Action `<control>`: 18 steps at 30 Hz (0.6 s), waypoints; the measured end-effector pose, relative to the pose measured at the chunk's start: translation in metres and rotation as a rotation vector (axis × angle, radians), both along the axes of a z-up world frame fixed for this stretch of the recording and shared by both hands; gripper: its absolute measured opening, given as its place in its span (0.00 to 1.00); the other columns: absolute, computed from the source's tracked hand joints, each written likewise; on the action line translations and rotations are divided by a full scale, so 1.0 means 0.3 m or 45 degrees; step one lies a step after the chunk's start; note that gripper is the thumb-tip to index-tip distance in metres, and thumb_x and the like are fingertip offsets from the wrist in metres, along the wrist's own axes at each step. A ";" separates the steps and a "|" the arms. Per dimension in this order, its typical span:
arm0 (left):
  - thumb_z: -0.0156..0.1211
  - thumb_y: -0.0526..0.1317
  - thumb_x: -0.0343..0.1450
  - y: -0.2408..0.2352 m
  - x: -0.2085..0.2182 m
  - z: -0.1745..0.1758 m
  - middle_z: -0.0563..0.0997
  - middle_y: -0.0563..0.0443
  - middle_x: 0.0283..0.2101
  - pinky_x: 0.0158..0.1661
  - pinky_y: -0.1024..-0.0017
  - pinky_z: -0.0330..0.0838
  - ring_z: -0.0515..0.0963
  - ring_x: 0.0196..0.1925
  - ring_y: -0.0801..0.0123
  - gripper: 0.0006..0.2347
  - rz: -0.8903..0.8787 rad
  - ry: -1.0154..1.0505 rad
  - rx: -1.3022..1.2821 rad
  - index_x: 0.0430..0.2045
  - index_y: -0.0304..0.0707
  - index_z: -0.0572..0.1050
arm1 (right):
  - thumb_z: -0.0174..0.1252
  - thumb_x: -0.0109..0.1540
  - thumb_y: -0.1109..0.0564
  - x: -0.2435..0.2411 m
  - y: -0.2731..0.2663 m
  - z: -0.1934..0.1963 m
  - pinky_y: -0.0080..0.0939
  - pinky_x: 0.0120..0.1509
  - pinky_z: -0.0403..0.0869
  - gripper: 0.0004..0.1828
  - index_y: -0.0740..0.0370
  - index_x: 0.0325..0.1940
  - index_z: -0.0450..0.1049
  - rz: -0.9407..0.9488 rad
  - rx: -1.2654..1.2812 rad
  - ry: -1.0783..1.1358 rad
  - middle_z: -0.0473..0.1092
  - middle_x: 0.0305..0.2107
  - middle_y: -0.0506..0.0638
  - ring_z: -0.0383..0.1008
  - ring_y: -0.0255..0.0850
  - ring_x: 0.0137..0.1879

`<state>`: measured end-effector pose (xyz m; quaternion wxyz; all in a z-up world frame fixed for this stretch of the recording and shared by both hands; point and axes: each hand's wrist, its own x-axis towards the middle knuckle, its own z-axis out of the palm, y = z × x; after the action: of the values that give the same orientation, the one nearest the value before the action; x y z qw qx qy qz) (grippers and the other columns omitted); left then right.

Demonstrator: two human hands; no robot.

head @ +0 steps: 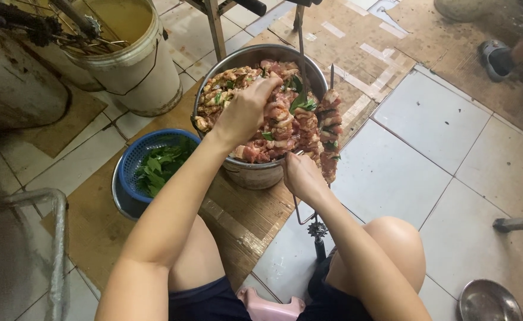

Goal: Manually skewering marinated pieces of meat onto metal rods for grilling.

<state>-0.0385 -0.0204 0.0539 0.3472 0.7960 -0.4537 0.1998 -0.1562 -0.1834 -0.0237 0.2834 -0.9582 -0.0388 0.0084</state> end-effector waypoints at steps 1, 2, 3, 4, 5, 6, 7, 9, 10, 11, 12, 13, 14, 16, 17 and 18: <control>0.61 0.28 0.71 -0.002 -0.007 0.000 0.78 0.29 0.53 0.57 0.60 0.77 0.81 0.53 0.44 0.18 0.036 -0.024 0.008 0.55 0.25 0.69 | 0.50 0.68 0.56 0.003 0.001 0.002 0.60 0.39 0.73 0.15 0.72 0.33 0.68 -0.009 -0.002 0.028 0.71 0.25 0.71 0.74 0.68 0.35; 0.61 0.28 0.71 -0.001 -0.012 0.004 0.78 0.29 0.53 0.57 0.60 0.77 0.81 0.53 0.44 0.18 0.034 -0.025 0.010 0.55 0.25 0.69 | 0.50 0.68 0.56 0.002 0.000 -0.002 0.60 0.39 0.73 0.15 0.72 0.33 0.68 -0.011 0.000 0.027 0.71 0.25 0.71 0.74 0.68 0.35; 0.59 0.26 0.69 0.001 -0.019 0.006 0.79 0.29 0.52 0.56 0.60 0.77 0.81 0.54 0.44 0.18 0.071 -0.146 0.042 0.54 0.23 0.68 | 0.50 0.67 0.56 0.000 0.000 -0.008 0.60 0.39 0.73 0.15 0.72 0.33 0.68 -0.017 0.010 0.030 0.71 0.25 0.71 0.74 0.68 0.36; 0.57 0.24 0.68 0.002 -0.026 0.008 0.79 0.29 0.51 0.56 0.59 0.77 0.81 0.54 0.43 0.18 0.108 -0.267 0.074 0.54 0.21 0.68 | 0.51 0.67 0.57 -0.002 0.000 -0.013 0.60 0.39 0.73 0.15 0.72 0.33 0.68 -0.023 0.020 0.033 0.71 0.26 0.71 0.74 0.68 0.36; 0.57 0.24 0.68 -0.002 -0.020 0.001 0.79 0.29 0.51 0.56 0.59 0.77 0.81 0.54 0.43 0.18 0.105 -0.269 0.076 0.54 0.21 0.68 | 0.51 0.67 0.57 0.001 -0.002 -0.019 0.60 0.39 0.73 0.15 0.72 0.33 0.68 -0.026 0.022 0.030 0.71 0.26 0.71 0.74 0.68 0.36; 0.57 0.24 0.70 -0.005 -0.014 -0.005 0.79 0.29 0.50 0.55 0.62 0.78 0.81 0.53 0.44 0.16 0.142 -0.326 0.138 0.53 0.19 0.68 | 0.51 0.66 0.58 0.004 -0.004 -0.025 0.60 0.38 0.73 0.13 0.73 0.32 0.68 -0.018 0.031 0.004 0.71 0.25 0.71 0.74 0.68 0.35; 0.56 0.23 0.72 -0.009 -0.010 -0.014 0.79 0.28 0.49 0.54 0.64 0.79 0.81 0.53 0.44 0.15 0.179 -0.381 0.200 0.53 0.17 0.68 | 0.51 0.65 0.60 0.005 -0.006 -0.033 0.60 0.38 0.73 0.12 0.73 0.32 0.68 -0.010 0.040 -0.020 0.70 0.25 0.72 0.74 0.68 0.35; 0.55 0.23 0.72 -0.015 -0.007 -0.033 0.78 0.28 0.49 0.55 0.64 0.80 0.82 0.53 0.45 0.14 0.187 -0.396 0.250 0.52 0.17 0.68 | 0.51 0.63 0.62 0.008 -0.013 -0.056 0.60 0.37 0.72 0.09 0.74 0.32 0.67 0.012 0.022 -0.041 0.70 0.25 0.72 0.73 0.68 0.34; 0.54 0.22 0.72 -0.017 -0.004 -0.041 0.78 0.28 0.48 0.55 0.65 0.80 0.82 0.53 0.46 0.13 0.198 -0.411 0.299 0.50 0.17 0.68 | 0.52 0.60 0.64 0.011 -0.015 -0.066 0.60 0.37 0.72 0.07 0.74 0.31 0.67 0.036 0.002 -0.062 0.70 0.25 0.72 0.73 0.68 0.34; 0.54 0.22 0.72 -0.019 0.000 -0.055 0.78 0.28 0.48 0.55 0.65 0.80 0.82 0.53 0.46 0.13 0.200 -0.416 0.299 0.50 0.17 0.68 | 0.52 0.60 0.64 0.023 -0.015 -0.073 0.60 0.37 0.72 0.07 0.74 0.31 0.67 0.038 0.002 -0.068 0.70 0.25 0.72 0.73 0.68 0.34; 0.53 0.22 0.72 -0.021 0.005 -0.070 0.78 0.26 0.48 0.53 0.66 0.81 0.83 0.52 0.46 0.13 0.232 -0.393 0.307 0.52 0.16 0.68 | 0.52 0.58 0.66 0.036 -0.015 -0.082 0.59 0.38 0.72 0.06 0.75 0.30 0.67 0.046 -0.015 -0.085 0.70 0.25 0.72 0.73 0.68 0.34; 0.52 0.21 0.73 -0.023 0.002 -0.093 0.78 0.24 0.48 0.51 0.67 0.81 0.83 0.50 0.45 0.14 0.259 -0.363 0.317 0.53 0.15 0.68 | 0.52 0.57 0.67 0.038 -0.013 -0.096 0.59 0.38 0.72 0.05 0.75 0.30 0.67 0.051 -0.030 -0.094 0.70 0.25 0.72 0.73 0.68 0.34; 0.52 0.21 0.73 -0.018 -0.014 -0.103 0.78 0.24 0.48 0.51 0.67 0.81 0.83 0.50 0.45 0.14 0.257 -0.360 0.319 0.53 0.15 0.68 | 0.52 0.57 0.67 0.038 -0.008 -0.100 0.59 0.38 0.72 0.05 0.75 0.30 0.67 0.050 -0.028 -0.091 0.70 0.25 0.72 0.73 0.68 0.34; 0.53 0.23 0.74 -0.018 -0.048 -0.119 0.78 0.22 0.45 0.44 0.64 0.83 0.83 0.44 0.43 0.14 0.208 -0.122 0.364 0.54 0.13 0.68 | 0.51 0.60 0.67 0.033 -0.005 -0.104 0.59 0.40 0.73 0.06 0.77 0.38 0.67 0.034 0.005 -0.113 0.70 0.26 0.72 0.73 0.68 0.35; 0.53 0.23 0.74 -0.012 -0.047 -0.133 0.78 0.22 0.45 0.44 0.64 0.83 0.83 0.44 0.43 0.14 0.197 -0.122 0.371 0.54 0.13 0.68 | 0.51 0.60 0.67 0.028 0.002 -0.110 0.59 0.40 0.73 0.06 0.77 0.38 0.67 0.023 0.013 -0.111 0.70 0.26 0.72 0.73 0.68 0.35; 0.50 0.23 0.74 -0.006 -0.047 -0.147 0.79 0.25 0.46 0.47 0.63 0.83 0.83 0.46 0.45 0.15 0.113 -0.085 0.253 0.56 0.16 0.69 | 0.52 0.62 0.65 0.022 0.008 -0.116 0.59 0.41 0.73 0.07 0.75 0.41 0.69 -0.009 0.077 -0.173 0.71 0.28 0.72 0.74 0.67 0.37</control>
<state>-0.0527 -0.0224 0.0099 0.2421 0.8388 -0.4468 0.1954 -0.1497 -0.1811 -0.0586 0.3091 -0.9476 -0.0549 -0.0590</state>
